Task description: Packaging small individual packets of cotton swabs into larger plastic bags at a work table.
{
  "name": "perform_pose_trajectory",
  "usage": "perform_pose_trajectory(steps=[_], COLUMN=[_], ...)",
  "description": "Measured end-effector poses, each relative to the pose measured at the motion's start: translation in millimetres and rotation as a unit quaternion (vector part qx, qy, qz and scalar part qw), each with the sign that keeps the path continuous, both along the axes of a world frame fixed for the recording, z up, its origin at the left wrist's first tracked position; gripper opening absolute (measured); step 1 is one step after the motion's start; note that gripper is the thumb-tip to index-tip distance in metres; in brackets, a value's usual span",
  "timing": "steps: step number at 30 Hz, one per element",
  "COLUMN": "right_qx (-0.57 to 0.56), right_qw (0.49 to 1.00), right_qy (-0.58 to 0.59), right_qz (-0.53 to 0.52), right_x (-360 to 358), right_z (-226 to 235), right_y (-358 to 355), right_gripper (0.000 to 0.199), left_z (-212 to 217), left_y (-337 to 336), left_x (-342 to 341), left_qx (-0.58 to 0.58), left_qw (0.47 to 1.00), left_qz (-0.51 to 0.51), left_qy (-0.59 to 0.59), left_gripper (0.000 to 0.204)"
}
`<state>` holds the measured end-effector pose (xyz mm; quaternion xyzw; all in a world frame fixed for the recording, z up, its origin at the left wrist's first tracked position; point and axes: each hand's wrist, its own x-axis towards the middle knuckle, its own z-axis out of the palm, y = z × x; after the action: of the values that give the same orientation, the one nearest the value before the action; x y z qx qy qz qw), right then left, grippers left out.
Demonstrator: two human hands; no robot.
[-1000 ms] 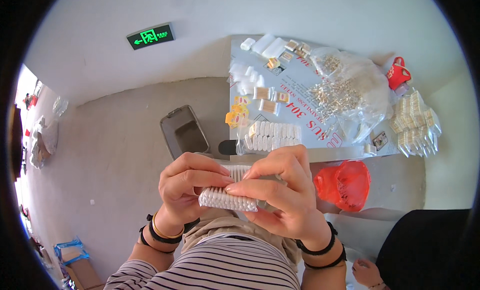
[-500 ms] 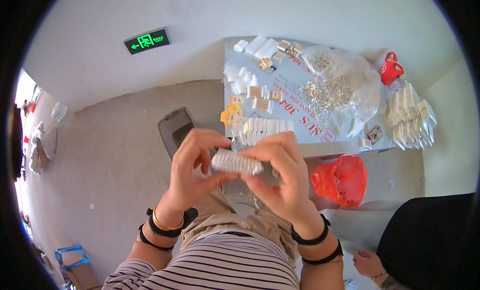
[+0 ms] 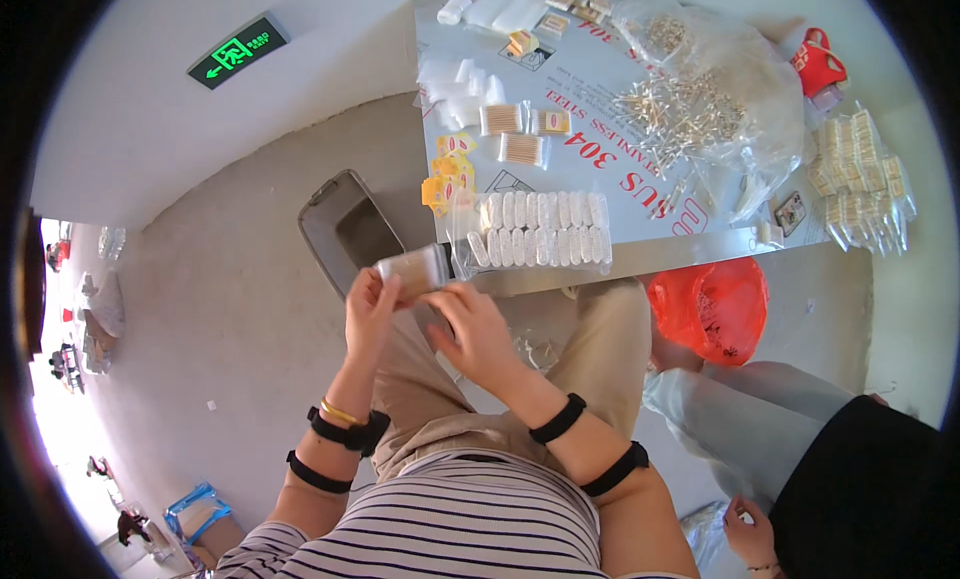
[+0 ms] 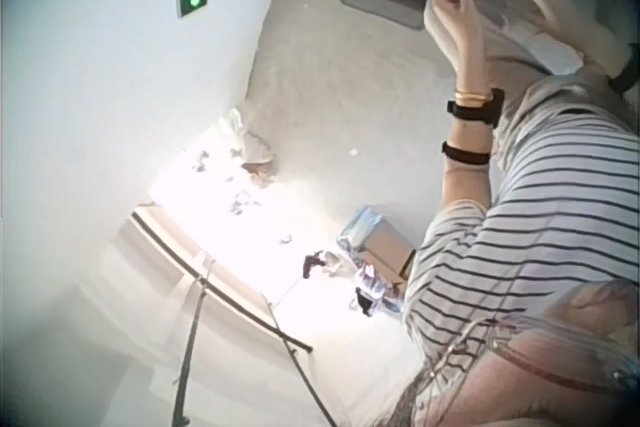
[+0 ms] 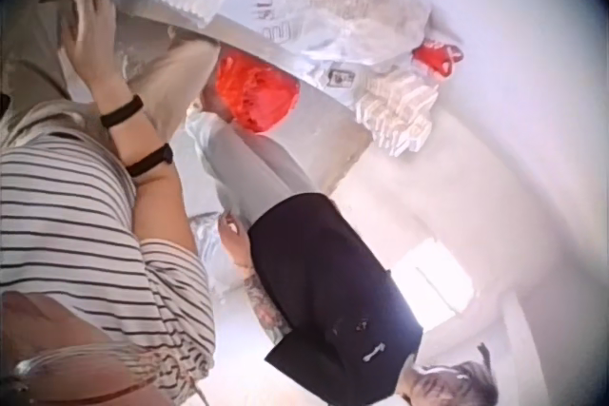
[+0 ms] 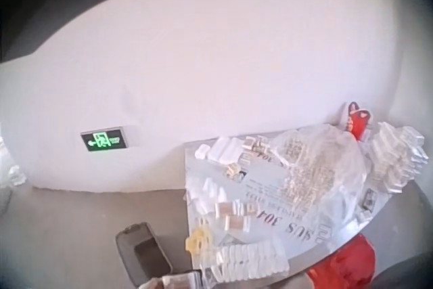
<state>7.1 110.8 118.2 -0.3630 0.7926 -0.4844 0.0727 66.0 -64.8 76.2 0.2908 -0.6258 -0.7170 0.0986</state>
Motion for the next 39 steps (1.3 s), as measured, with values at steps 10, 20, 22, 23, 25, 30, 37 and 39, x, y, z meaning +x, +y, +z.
perform_pose_trajectory(steps=[10,20,22,23,25,30,37,39], right_qx=[0.019,0.038,0.036,0.036,0.023,0.037,0.095,0.122], right_qw=[0.994,0.993,0.993,0.993,0.991,0.992,0.994,0.991], right_qy=[-0.084,-0.079,-0.077,-0.077,-0.096,-0.091,0.003,0.041], right_qz=[-0.073,-0.073,-0.076,-0.076,-0.086,-0.076,-0.055,-0.041], right_x=[-56,-60,-63,-64,-65,-65,-75,-75], right_z=[-29,-35,-35,-35,-36,-40,-35,-36], right_y=[33,40,40,39,39,41,34,28], right_gripper=[0.018,0.018,0.017,0.017,0.015,0.015,0.036,0.035], left_z=[-32,-47,-54,-58,-60,-64,-72,-70], left_y=[-29,-7,-7,-7,-5,3,-2,5], left_x=[-93,-115,-114,-114,-116,-127,-133,-132], left_qx=[0.047,-0.020,0.001,0.026,0.051,0.069,0.118,0.173], left_qw=[0.985,0.979,0.981,0.978,0.972,0.969,0.951,0.954], left_qz=[-0.053,-0.170,-0.167,-0.190,-0.214,-0.224,-0.280,-0.240], left_qy=[-0.158,-0.107,-0.096,-0.087,-0.079,-0.079,-0.061,-0.039], left_gripper=[0.024,0.025,0.023,0.022,0.020,0.017,0.014,0.015])
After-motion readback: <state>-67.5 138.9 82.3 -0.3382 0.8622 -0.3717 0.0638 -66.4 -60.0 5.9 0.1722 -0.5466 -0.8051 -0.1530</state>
